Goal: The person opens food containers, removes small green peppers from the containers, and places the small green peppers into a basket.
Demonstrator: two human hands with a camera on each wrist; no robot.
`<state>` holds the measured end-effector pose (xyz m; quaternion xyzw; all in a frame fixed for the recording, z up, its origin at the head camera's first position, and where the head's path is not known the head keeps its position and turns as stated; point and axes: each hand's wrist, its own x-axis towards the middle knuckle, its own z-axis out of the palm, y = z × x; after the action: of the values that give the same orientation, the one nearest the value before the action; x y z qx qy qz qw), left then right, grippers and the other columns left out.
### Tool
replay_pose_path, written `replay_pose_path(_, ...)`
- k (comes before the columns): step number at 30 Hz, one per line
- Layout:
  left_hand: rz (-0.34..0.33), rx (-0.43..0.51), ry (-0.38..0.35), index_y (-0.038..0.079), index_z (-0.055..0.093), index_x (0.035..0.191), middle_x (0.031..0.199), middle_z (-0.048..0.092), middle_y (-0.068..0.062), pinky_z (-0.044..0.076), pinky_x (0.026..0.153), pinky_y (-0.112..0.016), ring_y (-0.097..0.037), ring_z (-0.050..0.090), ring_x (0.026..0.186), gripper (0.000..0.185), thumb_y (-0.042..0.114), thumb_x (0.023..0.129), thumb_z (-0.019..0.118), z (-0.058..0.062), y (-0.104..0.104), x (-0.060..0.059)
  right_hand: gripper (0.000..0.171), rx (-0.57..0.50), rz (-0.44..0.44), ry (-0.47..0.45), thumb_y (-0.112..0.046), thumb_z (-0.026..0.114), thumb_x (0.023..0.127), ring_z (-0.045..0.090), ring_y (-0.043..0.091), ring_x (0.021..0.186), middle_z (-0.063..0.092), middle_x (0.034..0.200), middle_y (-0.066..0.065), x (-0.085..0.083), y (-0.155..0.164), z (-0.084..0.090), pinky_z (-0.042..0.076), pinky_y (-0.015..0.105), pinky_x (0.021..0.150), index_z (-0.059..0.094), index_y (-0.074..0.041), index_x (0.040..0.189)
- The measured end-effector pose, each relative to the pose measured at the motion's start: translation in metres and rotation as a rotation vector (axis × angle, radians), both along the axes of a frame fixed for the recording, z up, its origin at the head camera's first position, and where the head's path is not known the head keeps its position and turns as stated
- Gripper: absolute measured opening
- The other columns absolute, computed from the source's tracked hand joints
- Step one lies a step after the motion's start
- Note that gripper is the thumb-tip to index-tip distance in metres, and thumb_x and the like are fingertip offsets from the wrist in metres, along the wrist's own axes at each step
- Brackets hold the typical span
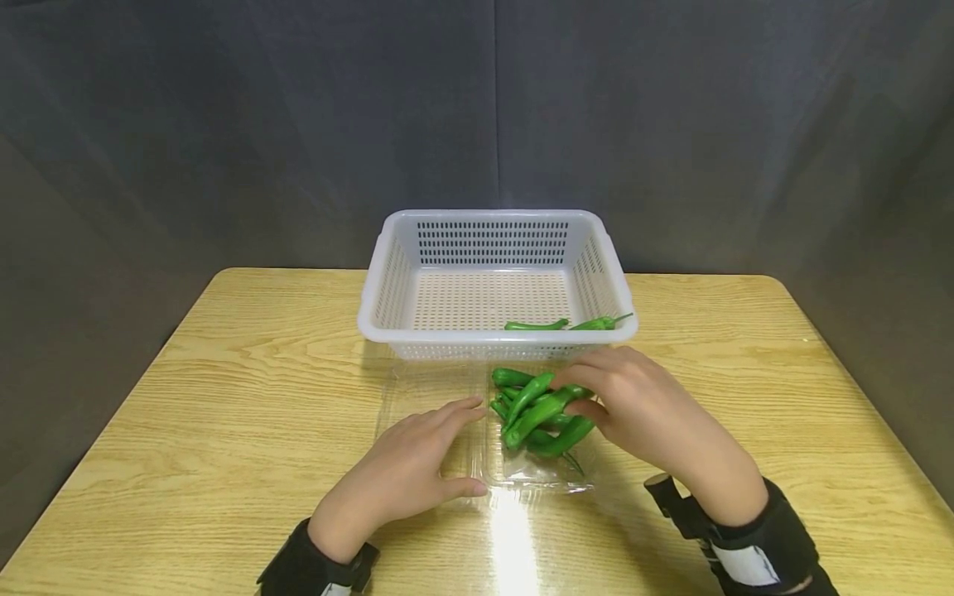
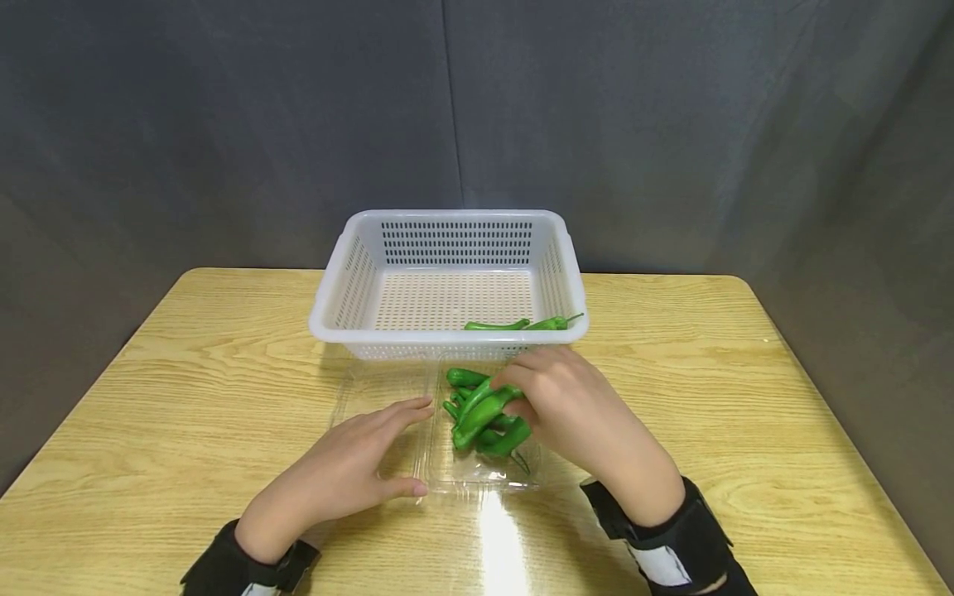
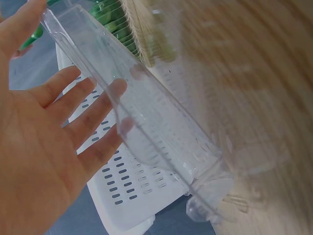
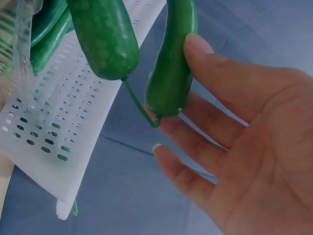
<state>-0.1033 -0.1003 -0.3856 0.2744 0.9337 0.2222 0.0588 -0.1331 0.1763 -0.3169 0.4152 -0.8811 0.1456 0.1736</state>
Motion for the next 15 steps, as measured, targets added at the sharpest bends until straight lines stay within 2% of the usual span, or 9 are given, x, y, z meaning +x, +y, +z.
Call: replay_pose_path(15, 0.007, 0.01, -0.01, 0.019, 0.041, 0.151, 0.157, 0.036, 0.0, 0.035, 0.11, -0.053, -0.024, 0.041, 0.139, 0.084, 0.055, 0.083, 0.073, 0.001, 0.001, 0.001, 0.032, -0.079, -0.019, 0.073, -0.004, 0.087, 0.071, 0.066, 0.022, 0.096, 0.071, 0.1, -0.001, 0.007, 0.006, 0.015, 0.052, 0.043, 0.088, 0.074, -0.011, 0.1)
